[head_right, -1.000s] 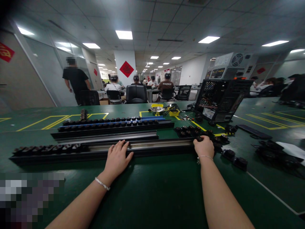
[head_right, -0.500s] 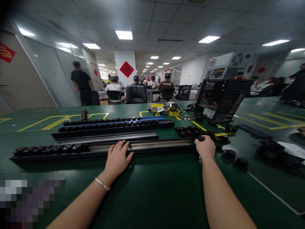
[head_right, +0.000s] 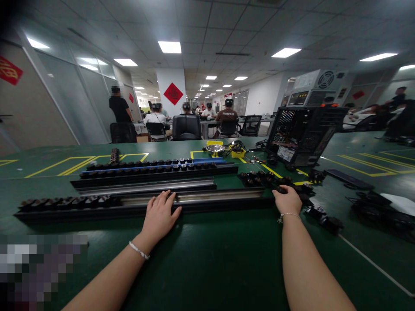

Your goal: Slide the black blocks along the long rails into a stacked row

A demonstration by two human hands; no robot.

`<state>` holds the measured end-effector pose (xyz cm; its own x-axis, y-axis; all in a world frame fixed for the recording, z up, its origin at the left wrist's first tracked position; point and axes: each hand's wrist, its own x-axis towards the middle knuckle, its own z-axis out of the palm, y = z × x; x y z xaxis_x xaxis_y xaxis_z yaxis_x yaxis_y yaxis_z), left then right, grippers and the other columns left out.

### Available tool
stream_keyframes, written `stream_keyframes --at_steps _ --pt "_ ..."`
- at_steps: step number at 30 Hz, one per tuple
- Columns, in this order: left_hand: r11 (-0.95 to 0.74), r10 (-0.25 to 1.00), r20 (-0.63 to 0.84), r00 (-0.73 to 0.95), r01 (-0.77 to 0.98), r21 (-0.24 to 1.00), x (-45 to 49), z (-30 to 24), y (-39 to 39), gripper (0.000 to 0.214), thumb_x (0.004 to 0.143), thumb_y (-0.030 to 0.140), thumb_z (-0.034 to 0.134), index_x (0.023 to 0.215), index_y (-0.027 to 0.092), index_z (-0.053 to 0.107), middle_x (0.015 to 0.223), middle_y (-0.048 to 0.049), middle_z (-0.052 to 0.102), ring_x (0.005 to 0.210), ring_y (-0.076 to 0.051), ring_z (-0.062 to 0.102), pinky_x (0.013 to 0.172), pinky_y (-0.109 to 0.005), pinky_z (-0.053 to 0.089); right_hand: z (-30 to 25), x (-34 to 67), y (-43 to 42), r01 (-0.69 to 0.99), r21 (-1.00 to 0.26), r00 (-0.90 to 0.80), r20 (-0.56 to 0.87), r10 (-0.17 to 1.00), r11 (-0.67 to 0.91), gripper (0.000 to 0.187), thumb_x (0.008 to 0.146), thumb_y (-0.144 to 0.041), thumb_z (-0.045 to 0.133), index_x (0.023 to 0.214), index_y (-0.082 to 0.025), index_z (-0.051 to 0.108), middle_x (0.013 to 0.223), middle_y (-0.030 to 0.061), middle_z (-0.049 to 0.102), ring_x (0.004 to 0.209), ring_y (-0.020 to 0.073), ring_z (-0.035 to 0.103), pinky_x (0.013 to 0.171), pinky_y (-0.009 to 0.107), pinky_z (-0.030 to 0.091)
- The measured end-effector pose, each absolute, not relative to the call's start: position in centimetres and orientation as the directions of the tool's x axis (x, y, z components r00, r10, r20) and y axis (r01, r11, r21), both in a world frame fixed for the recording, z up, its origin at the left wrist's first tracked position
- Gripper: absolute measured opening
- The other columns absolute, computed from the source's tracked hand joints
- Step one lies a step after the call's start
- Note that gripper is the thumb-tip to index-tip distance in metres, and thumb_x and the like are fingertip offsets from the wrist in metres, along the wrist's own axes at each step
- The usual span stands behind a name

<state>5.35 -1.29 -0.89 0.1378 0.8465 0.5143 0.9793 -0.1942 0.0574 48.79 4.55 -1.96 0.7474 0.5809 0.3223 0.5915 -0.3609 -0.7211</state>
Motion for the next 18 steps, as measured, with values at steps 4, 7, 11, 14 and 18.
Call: stream_keyframes --at_steps 4,7,11,14,18 --pt "-0.197 0.846 0.514 0.142 0.979 0.054 5.3 -0.8 -1.3 0.051 0.089 0.045 0.041 0.13 0.017 0.052 0.138 -0.0121 0.05 0.131 -0.028 0.04 0.108 -0.05 0.029 -2.7 49.4 4.7 0.608 -0.712 0.718 0.303 0.627 -0.351 0.041 0.065 -0.038 0.063 0.102 -0.02 0.068 0.096 0.0103 0.067 0.083 0.026 0.059 0.075 0.039 0.047" --pt "-0.199 0.845 0.515 0.145 0.979 0.052 5.3 -0.8 -1.3 0.05 0.089 0.043 0.042 0.13 0.016 0.053 0.138 -0.0122 0.051 0.13 -0.028 0.042 0.108 -0.05 0.03 -2.8 49.4 5.1 0.659 -0.679 0.658 0.312 0.685 -0.324 0.043 0.068 -0.034 0.061 0.109 -0.02 0.067 0.1 0.0099 0.067 0.087 0.0258 0.06 0.079 0.038 0.046" --pt "-0.223 0.831 0.533 0.16 0.973 0.056 4.9 -1.0 -1.1 0.049 0.09 0.044 0.04 0.129 0.017 0.053 0.136 -0.0116 0.053 0.129 -0.028 0.044 0.108 -0.049 0.031 -2.5 49.6 6.0 0.705 -0.627 0.602 0.281 0.748 -0.331 0.047 0.071 -0.035 0.059 0.115 -0.019 0.065 0.099 0.0102 0.067 0.084 0.0254 0.06 0.076 0.036 0.046" --pt "-0.244 0.817 0.552 0.165 0.967 0.071 4.5 -1.2 -1.0 0.047 0.091 0.043 0.039 0.128 0.018 0.055 0.135 -0.0109 0.054 0.127 -0.027 0.046 0.107 -0.048 0.033 -2.3 49.9 6.6 0.738 -0.553 0.59 0.251 0.767 -0.387 0.048 0.073 -0.041 0.057 0.116 -0.021 0.065 0.101 0.0123 0.067 0.086 0.0286 0.06 0.074 0.039 0.047" --pt "-0.264 0.805 0.569 0.17 0.961 0.087 4.4 -1.1 -1.0 0.044 0.092 0.041 0.039 0.125 0.019 0.057 0.133 -0.0099 0.056 0.126 -0.026 0.047 0.105 -0.046 0.037 -2.4 50.2 7.0 0.778 -0.45 0.601 0.33 0.728 -0.438 0.051 0.076 -0.05 0.053 0.119 -0.024 0.065 0.112 0.0145 0.062 0.099 0.0354 0.056 0.079 0.046 0.046"
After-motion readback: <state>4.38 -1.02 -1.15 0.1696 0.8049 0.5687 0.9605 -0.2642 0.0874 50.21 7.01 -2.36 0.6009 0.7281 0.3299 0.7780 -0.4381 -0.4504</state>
